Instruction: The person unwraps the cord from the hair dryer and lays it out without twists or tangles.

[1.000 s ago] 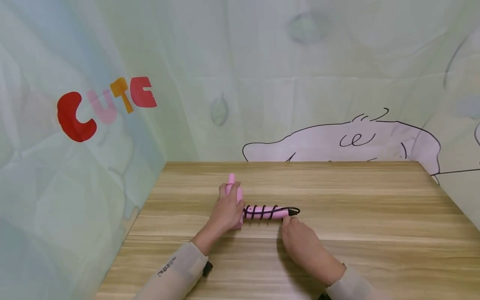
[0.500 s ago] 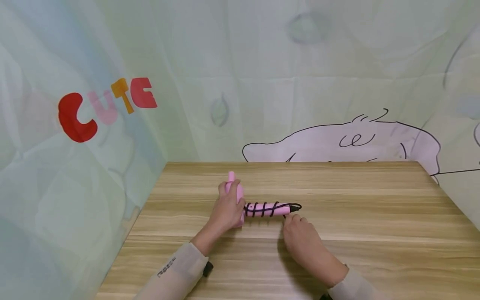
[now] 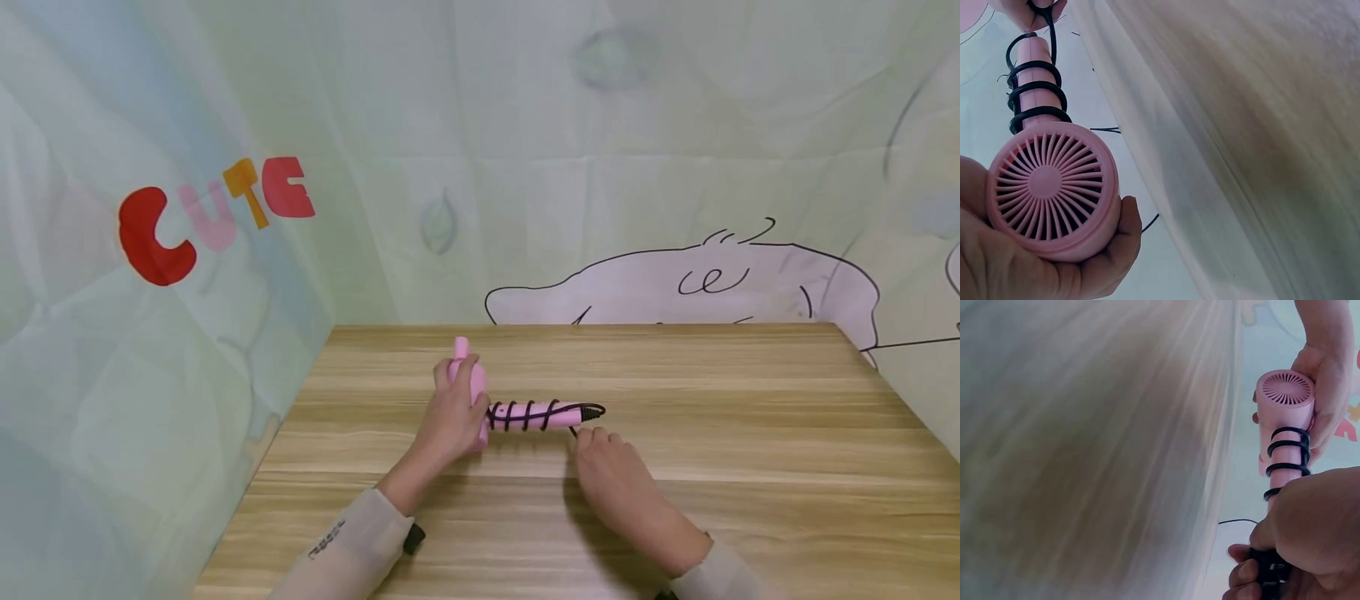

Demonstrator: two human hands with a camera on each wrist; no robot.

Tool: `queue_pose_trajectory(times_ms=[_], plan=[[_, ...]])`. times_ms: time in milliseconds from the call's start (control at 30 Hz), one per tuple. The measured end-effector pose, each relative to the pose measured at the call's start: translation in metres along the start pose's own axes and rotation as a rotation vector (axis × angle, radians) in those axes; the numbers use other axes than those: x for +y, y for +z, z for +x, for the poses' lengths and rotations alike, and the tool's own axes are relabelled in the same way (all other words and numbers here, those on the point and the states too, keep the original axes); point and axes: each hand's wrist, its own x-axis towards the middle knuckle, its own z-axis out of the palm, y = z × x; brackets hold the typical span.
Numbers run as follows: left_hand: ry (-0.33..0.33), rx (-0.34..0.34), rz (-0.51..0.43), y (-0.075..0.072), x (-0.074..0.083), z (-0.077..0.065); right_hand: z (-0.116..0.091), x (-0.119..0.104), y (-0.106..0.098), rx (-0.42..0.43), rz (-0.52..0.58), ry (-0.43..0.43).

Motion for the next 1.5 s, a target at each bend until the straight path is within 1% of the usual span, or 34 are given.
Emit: queue_pose_trajectory(times_ms=[100, 167, 333, 467, 600, 667, 733, 800, 933, 1067, 1167, 1333, 1433, 1500], plan=[[-0.005, 0.001, -0.012, -0.003, 0.000, -0.001, 0.000, 0.004, 0.001, 0.038, -0.020, 0.001], [-0.005, 0.001, -0.021, -0.004, 0.001, -0.002, 0.000, 0.007, 0.002, 0.050, -0.024, 0.017], [0.020, 0.023, -0.030, -0.009, 0.002, -0.006, 0.001, 0.014, 0.001, 0.074, -0.012, 0.055], [0.033, 0.036, -0.036, -0.014, 0.003, -0.010, 0.000, 0.020, 0.001, 0.112, -0.002, 0.053], [0.042, 0.025, -0.051, -0.017, 0.004, -0.013, 0.000, 0.027, 0.002, 0.177, 0.008, 0.051], [0.047, 0.021, -0.054, -0.019, 0.005, -0.015, 0.001, 0.031, 0.003, 0.221, 0.014, 0.056], [0.050, 0.019, -0.059, -0.019, 0.004, -0.016, 0.002, 0.034, 0.003, 0.248, 0.026, 0.071], [0.054, 0.022, -0.063, -0.020, 0.004, -0.017, 0.003, 0.038, 0.003, 0.253, 0.020, 0.082], [0.065, 0.016, -0.073, -0.021, 0.004, -0.018, 0.006, 0.044, 0.001, 0.211, -0.012, 0.077], [0.079, 0.004, -0.081, -0.021, 0.004, -0.020, 0.012, 0.053, -0.004, 0.187, -0.036, 0.004], [0.097, -0.003, -0.081, -0.020, 0.004, -0.022, 0.017, 0.062, -0.008, 0.175, -0.013, -0.049], [0.147, -0.033, -0.083, -0.019, 0.006, -0.026, 0.027, 0.074, -0.016, 0.168, -0.017, -0.087], [0.176, -0.041, -0.073, -0.018, 0.008, -0.028, 0.034, 0.077, -0.021, 0.178, -0.066, -0.113], [0.185, -0.052, -0.069, -0.017, 0.009, -0.029, 0.039, 0.079, -0.025, 0.190, -0.086, -0.113]])
